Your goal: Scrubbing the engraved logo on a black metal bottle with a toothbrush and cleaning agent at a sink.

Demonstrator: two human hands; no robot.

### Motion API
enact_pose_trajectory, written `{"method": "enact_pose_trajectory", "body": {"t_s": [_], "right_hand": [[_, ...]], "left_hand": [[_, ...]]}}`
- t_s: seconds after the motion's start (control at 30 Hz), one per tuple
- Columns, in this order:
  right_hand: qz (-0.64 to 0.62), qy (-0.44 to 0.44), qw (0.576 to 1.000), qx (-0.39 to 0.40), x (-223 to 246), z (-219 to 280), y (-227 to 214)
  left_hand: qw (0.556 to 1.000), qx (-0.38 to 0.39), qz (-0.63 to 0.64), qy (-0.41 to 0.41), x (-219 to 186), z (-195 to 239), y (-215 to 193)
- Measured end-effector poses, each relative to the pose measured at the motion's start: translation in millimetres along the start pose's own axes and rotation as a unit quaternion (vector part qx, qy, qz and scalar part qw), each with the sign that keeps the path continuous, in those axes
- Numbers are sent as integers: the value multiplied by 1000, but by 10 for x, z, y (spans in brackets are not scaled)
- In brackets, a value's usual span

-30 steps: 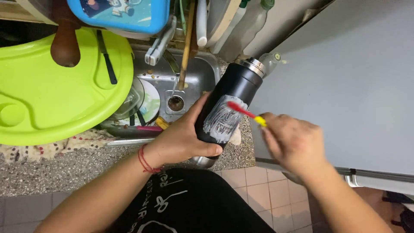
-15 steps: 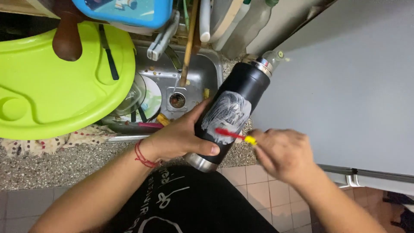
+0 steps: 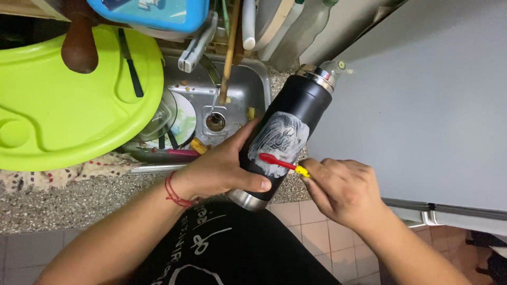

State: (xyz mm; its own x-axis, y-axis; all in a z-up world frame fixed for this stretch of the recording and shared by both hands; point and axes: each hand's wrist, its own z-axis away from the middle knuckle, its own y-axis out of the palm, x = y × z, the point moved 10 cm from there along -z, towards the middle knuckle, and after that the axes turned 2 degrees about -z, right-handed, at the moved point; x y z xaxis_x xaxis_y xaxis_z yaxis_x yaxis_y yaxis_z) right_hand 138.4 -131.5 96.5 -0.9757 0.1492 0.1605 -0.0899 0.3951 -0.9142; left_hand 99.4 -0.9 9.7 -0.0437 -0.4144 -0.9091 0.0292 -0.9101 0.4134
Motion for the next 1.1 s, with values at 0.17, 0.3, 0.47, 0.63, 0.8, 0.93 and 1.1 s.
{"method": "enact_pose_trajectory", "body": {"t_s": [0.17,0.3,0.47,0.63,0.8,0.93,1.1], "right_hand": [[12,-14,999,38,-34,69,-15],[-23,-46,998,49,55,18,-9],[58,-9,995,87,-30,32,33],[48,-33,997,54,-79,1,5],[60,-22,994,88,147,-34,147],[122,29,989,81,-142,-31,107],[94,6,990,103,25,-61,295]], "left_hand": [[998,42,35,-43,116,-8,-27],[996,65,37,-38,-3,-7,28],[993,66,84,-42,68,1,-29],[995,51,-3,-81,86,15,-4],[967,-16,-229,-110,68,41,-168],[969,-27,-241,-43,-117,25,-122],[956,-50,-259,-125,-61,22,-133]]}}
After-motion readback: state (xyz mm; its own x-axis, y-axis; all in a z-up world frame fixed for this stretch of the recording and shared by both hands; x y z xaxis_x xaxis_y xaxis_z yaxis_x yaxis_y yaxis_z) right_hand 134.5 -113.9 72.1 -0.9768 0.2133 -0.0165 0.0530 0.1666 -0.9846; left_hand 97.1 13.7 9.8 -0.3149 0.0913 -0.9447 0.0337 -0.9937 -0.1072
